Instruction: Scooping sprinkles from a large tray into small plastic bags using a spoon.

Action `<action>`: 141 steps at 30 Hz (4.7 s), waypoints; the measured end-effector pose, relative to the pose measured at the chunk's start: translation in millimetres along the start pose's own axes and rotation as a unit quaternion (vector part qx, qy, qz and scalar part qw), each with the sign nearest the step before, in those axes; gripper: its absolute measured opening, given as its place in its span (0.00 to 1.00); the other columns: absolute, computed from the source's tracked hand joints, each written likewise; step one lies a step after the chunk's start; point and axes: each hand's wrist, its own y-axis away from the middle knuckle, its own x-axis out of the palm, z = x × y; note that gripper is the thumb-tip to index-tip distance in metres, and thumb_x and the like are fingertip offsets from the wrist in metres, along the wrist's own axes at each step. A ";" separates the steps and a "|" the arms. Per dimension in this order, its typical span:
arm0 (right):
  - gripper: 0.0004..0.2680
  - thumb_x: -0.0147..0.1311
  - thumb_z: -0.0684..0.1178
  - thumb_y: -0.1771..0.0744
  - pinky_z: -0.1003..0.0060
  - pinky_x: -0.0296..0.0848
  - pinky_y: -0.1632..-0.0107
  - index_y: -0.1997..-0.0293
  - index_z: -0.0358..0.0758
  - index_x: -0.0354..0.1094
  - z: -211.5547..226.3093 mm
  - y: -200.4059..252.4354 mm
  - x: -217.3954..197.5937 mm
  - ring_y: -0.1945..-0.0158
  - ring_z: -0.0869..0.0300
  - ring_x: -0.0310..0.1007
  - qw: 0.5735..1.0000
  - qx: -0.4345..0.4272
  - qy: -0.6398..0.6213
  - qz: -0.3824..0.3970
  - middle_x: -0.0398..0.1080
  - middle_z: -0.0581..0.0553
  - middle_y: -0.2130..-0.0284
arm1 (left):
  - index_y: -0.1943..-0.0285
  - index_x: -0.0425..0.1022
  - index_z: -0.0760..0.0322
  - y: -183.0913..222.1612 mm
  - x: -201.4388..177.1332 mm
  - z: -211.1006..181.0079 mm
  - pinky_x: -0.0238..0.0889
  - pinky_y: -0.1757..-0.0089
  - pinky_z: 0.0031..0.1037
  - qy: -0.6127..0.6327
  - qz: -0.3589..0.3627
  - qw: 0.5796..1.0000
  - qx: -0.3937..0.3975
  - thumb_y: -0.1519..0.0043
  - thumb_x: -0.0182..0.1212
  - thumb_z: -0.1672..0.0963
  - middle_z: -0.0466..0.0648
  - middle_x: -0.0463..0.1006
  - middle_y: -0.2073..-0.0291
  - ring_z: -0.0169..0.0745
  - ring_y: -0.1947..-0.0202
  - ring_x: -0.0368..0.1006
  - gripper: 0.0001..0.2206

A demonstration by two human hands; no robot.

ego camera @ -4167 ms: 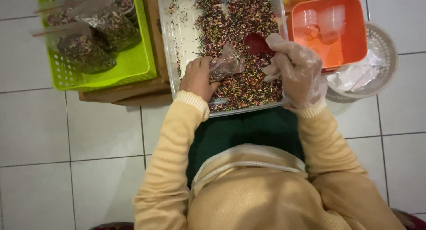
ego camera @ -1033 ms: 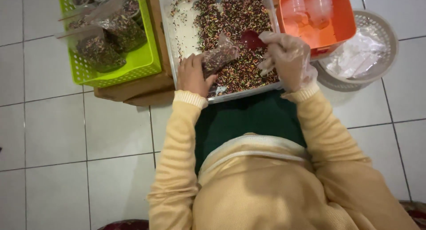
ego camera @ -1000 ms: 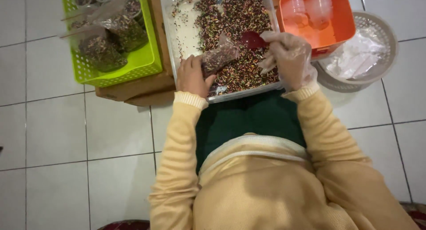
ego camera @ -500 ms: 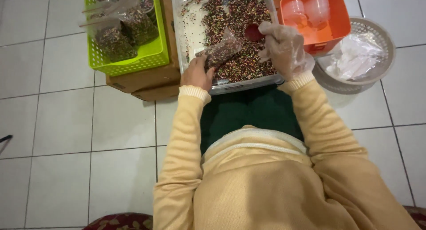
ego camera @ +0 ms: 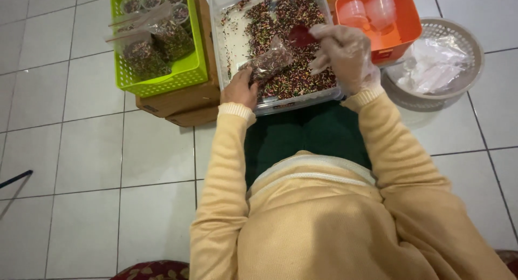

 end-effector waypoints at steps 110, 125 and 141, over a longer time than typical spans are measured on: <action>0.11 0.61 0.59 0.34 0.54 0.75 0.65 0.49 0.55 0.69 -86.9 -47.9 6.2 0.69 0.50 0.76 0.843 0.065 0.502 0.180 0.69 0.48 0.73 | 0.34 0.65 0.66 -49.0 -4.5 19.7 0.63 0.42 0.49 0.174 0.071 0.973 0.135 0.51 0.75 0.55 0.63 0.70 0.36 0.68 0.39 0.68 0.35; 0.12 0.62 0.53 0.38 0.56 0.77 0.68 0.50 0.54 0.70 -74.0 -46.8 33.2 0.71 0.52 0.76 0.776 0.051 0.591 0.214 0.68 0.49 0.75 | 0.32 0.61 0.65 -46.6 9.5 28.2 0.63 0.41 0.50 0.161 0.072 0.974 0.139 0.46 0.72 0.54 0.62 0.66 0.35 0.71 0.38 0.66 0.33; 0.15 0.39 0.49 0.26 0.71 0.74 0.63 0.28 0.50 0.57 -91.6 -107.9 5.4 0.62 0.68 0.71 0.273 -0.220 0.936 0.022 0.63 0.47 0.44 | 0.32 0.59 0.65 -45.7 14.1 27.5 0.67 0.47 0.56 0.145 0.036 0.974 0.169 0.50 0.75 0.55 0.66 0.66 0.37 0.79 0.47 0.70 0.38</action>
